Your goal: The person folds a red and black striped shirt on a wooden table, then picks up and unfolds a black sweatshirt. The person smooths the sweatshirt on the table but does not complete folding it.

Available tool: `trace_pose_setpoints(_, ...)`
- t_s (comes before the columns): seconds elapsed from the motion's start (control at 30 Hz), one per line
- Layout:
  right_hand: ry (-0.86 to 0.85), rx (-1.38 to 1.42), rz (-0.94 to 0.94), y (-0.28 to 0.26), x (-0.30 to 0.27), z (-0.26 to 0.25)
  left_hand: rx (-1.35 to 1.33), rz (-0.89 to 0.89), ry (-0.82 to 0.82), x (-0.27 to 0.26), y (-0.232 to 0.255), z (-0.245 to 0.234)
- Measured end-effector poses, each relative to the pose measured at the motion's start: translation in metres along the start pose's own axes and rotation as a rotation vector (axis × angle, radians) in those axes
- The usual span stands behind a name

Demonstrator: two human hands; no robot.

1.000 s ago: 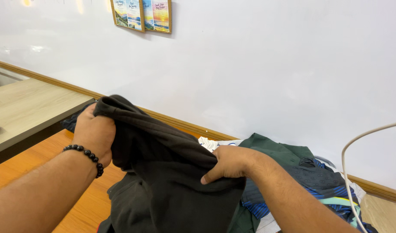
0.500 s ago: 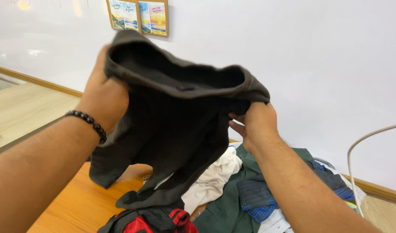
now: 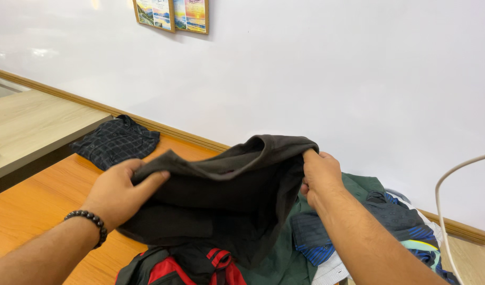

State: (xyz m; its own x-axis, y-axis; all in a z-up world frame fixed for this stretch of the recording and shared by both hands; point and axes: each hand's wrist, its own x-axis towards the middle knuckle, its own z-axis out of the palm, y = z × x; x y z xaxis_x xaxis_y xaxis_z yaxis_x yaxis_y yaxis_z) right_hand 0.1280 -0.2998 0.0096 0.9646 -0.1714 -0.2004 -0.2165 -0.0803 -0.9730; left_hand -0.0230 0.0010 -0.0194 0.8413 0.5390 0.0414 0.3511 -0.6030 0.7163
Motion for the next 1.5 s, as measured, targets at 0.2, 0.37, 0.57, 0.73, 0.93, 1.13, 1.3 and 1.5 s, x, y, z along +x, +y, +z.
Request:
trace_pose_setpoints(0.2, -0.259, -0.268, 0.296, 0.017, 0.013, -0.006, 0.744, 0.126, -0.543, 0.005, -0.036, 0.009)
trace_pose_setpoints(0.37, -0.738, 0.122, 0.450, 0.031, 0.021, 0.001, 0.634, -0.240, -0.318, 0.027, -0.034, 0.007)
trace_pose_setpoints(0.57, -0.649, 0.439, 0.105, -0.013, 0.011, 0.011, -0.763, -0.514, -0.096, 0.051, 0.041, -0.018)
trace_pose_setpoints(0.73, -0.580, 0.556, -0.562, -0.055, 0.019, 0.003, -1.118, 0.469, 0.343, 0.075, 0.070, -0.039)
trace_pose_setpoints(0.93, -0.155, 0.393, -0.872, -0.045, 0.035, -0.011, -0.664, 0.569, 0.528, 0.072, 0.027, -0.035)
trace_pose_setpoints(1.13, 0.012, 0.326, -0.660, -0.016, 0.024, -0.009, -0.471, -0.004, 0.324, 0.036, -0.011, 0.003)
trace_pose_setpoints(1.3, 0.055, 0.239, -0.399, -0.014, 0.017, -0.011, 0.012, -0.053, 0.016, 0.029, -0.024, 0.008)
trace_pose_setpoints(1.5, 0.078, 0.218, -0.228, -0.020, 0.008, -0.012, 0.094, -0.022, -0.213, 0.026, -0.019, 0.001)
